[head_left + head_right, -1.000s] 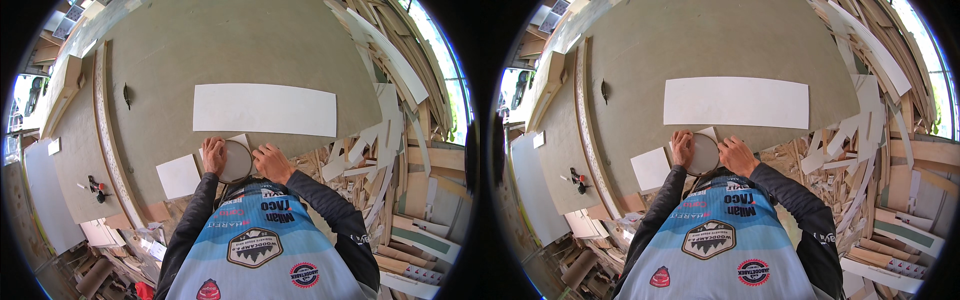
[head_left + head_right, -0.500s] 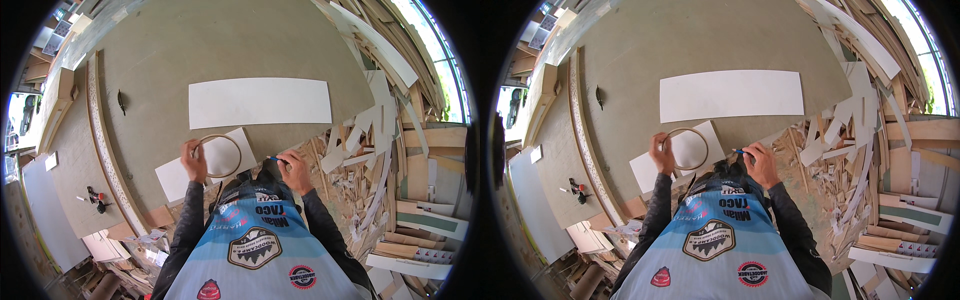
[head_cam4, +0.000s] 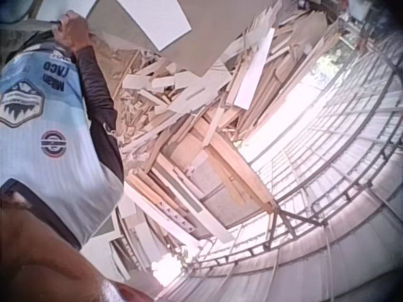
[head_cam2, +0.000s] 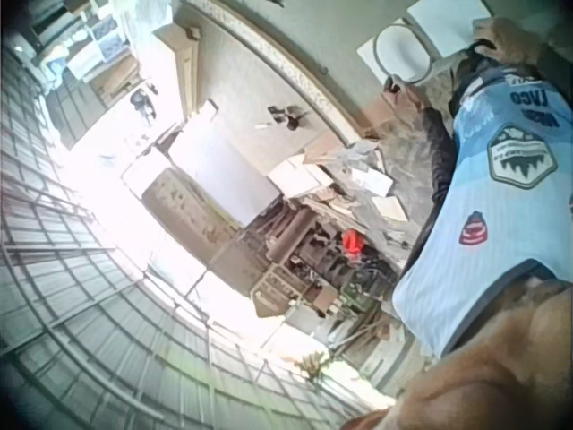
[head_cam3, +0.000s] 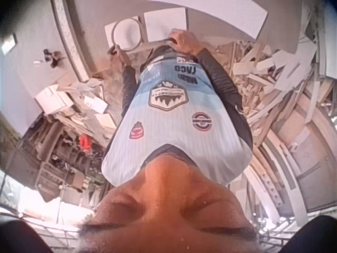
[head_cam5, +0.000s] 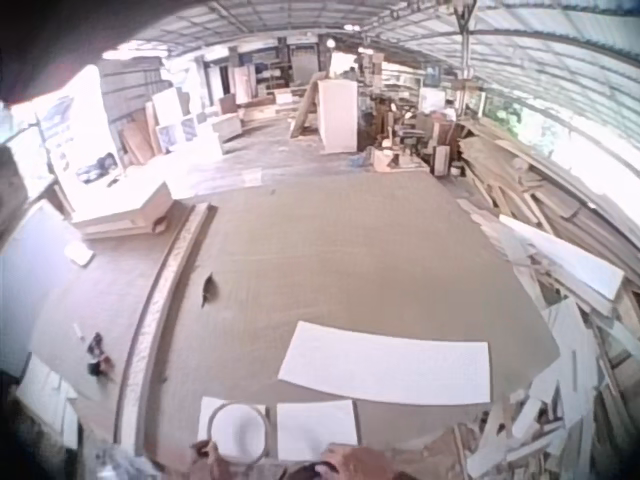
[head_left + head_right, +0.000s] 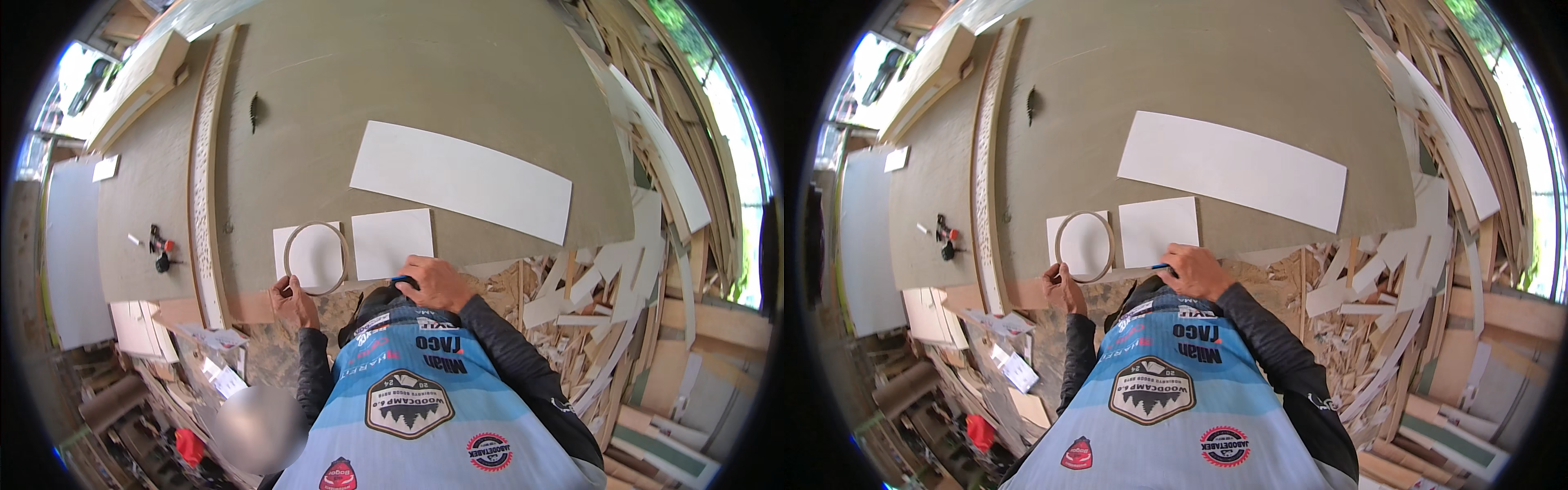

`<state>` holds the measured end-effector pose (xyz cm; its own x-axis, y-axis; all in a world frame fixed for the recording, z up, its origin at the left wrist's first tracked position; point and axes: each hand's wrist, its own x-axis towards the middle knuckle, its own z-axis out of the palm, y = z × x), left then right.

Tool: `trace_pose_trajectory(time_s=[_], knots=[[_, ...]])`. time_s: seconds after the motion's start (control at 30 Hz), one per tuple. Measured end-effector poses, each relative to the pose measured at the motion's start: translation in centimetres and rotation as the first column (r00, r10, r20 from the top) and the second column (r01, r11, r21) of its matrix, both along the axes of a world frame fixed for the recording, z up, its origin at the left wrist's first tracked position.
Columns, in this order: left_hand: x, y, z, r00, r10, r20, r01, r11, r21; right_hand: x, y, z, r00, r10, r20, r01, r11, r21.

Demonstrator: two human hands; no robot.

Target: The person traces the outline of a circular object onto pieces of white board using a pencil and then moves the boards on a workbench.

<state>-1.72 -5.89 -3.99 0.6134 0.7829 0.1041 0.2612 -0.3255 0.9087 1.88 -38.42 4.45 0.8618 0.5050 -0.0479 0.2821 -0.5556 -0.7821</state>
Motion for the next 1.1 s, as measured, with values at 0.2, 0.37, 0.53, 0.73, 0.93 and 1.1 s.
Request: trace_pose_trajectory(time_s=[0.2, 0.37, 0.53, 0.73, 0.93, 1.1], knots=[[-1.4, -0.7, -2.1, 0.983, 0.178, -0.042, -0.175, 0.982, 0.067, 1.6, 6.8, 0.1, 0.935, 0.349, 0.055, -0.351, 0.936, 0.032], [-1.2, -0.9, -2.4, 0.978, 0.165, -0.127, -0.154, 0.984, 0.095, 3.7, 10.7, -1.4, 0.969, 0.237, 0.068, -0.242, 0.968, 0.068], [-1.1, 0.5, -0.7, 0.99, -0.06, -0.128, 0.061, 0.998, 0.002, 9.3, 14.3, -3.8, 0.979, 0.048, 0.196, -0.036, 0.997, -0.063], [-1.0, 4.5, 0.7, 0.895, -0.421, -0.146, 0.396, 0.902, -0.173, 12.9, 19.3, -6.9, 0.99, 0.065, 0.123, -0.049, 0.991, -0.127], [-0.8, 8.2, 2.0, 0.693, -0.692, -0.203, 0.693, 0.717, -0.076, 14.2, 22.1, -6.6, 0.971, 0.125, 0.204, -0.089, 0.98, -0.178], [-1.0, 10.5, 0.3, 0.66, -0.723, -0.203, 0.75, 0.649, 0.128, 13.8, 23.0, -6.1, 0.973, 0.122, 0.193, -0.078, 0.972, -0.221]])
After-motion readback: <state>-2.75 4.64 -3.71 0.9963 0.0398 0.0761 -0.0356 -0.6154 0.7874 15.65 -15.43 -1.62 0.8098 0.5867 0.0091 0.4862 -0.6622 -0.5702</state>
